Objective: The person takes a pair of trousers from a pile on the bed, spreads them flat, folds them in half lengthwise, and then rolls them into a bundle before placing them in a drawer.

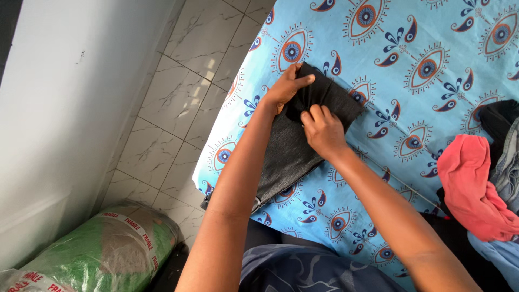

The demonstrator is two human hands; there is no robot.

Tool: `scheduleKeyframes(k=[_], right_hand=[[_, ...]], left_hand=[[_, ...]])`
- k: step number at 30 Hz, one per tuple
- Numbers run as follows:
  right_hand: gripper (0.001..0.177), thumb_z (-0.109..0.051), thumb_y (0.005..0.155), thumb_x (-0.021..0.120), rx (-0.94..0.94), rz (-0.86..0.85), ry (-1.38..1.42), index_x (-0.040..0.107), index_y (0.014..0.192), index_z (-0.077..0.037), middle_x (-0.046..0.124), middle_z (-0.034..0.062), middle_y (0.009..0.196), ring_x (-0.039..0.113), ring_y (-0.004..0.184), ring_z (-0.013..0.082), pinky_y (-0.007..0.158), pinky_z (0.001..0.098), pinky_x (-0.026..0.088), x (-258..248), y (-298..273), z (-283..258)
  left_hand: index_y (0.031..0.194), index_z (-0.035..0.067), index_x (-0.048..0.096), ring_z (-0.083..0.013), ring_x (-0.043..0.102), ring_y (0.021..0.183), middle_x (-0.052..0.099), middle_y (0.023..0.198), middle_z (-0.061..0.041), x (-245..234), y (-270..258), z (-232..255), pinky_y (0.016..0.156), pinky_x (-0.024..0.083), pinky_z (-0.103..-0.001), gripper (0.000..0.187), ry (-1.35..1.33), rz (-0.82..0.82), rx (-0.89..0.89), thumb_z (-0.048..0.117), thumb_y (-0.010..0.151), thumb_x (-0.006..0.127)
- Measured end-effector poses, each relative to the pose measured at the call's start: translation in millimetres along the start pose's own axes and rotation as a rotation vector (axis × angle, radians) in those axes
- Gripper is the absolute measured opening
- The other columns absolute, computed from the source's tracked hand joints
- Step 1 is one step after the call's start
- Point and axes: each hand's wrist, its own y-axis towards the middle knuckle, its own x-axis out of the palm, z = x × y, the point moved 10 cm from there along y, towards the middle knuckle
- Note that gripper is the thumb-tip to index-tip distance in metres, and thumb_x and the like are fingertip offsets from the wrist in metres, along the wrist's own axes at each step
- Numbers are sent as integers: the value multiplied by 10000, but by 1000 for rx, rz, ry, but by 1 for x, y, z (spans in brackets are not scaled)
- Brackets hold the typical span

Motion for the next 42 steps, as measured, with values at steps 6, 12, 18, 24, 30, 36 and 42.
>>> scheduleKeyframes(k=[6, 12, 18, 24, 30, 36, 42], right_hand=[[318, -197, 787, 778, -36, -44, 70, 663, 1046, -53, 575, 114, 1010, 606, 961, 313, 777, 443, 525, 10, -9, -12], [148, -81, 945, 708, 351, 346, 281, 652, 1071, -29, 609, 125, 1041, 621, 904, 275, 782, 390, 530, -29, -60, 41], [105, -140, 963, 682, 1296, 660, 1014, 635, 933, -52, 614, 31, 792, 583, 618, 98, 484, 254, 482, 49, -152, 161], [243, -178, 943, 754, 1438, 516, 1087, 623, 807, -24, 545, 19, 644, 470, 469, 102, 398, 259, 350, 104, -163, 179], [203, -172, 929, 735, 1440, 545, 1074, 639, 818, -31, 579, 11, 651, 522, 480, 98, 402, 254, 389, 101, -170, 177], [190, -163, 941, 675, 1540, 624, 1140, 625, 803, -43, 591, 36, 617, 529, 437, 123, 372, 270, 374, 87, -171, 187], [181, -118, 922, 700, 1588, 530, 1215, 616, 776, -50, 584, 34, 605, 493, 414, 118, 357, 271, 322, 101, -166, 199]], left_hand=[[1454, 140, 441, -317, 716, 1024, 733, 1090, -151, -27, -12, 15, 890, 553, -405, 772, 361, 319, 138, -2, 761, 750], [1426, 114, 426, -350, 704, 895, 688, 990, -176, -22, -50, 45, 808, 549, -438, 770, 427, 367, 260, 57, 767, 821], [1420, 75, 427, -438, 687, 918, 700, 975, -234, -5, -77, 66, 787, 529, -501, 668, 613, 453, 311, 110, 852, 778], [1314, 50, 484, -443, 683, 886, 695, 971, -222, 8, -63, 62, 750, 502, -545, 454, 878, 470, 383, -30, 886, 613], [1294, 56, 539, -413, 637, 1028, 645, 1183, -181, 9, -69, 73, 843, 488, -525, 481, 946, 462, 393, -71, 834, 603], [1287, 69, 589, -326, 470, 1353, 533, 1394, -127, 59, -94, 113, 1156, 336, -529, 419, 1063, 452, 572, 41, 872, 635], [1466, 105, 499, -293, 216, 1558, 312, 1648, -88, 97, -79, 81, 1264, 112, -598, 567, 1303, 219, 544, 264, 943, 650]])
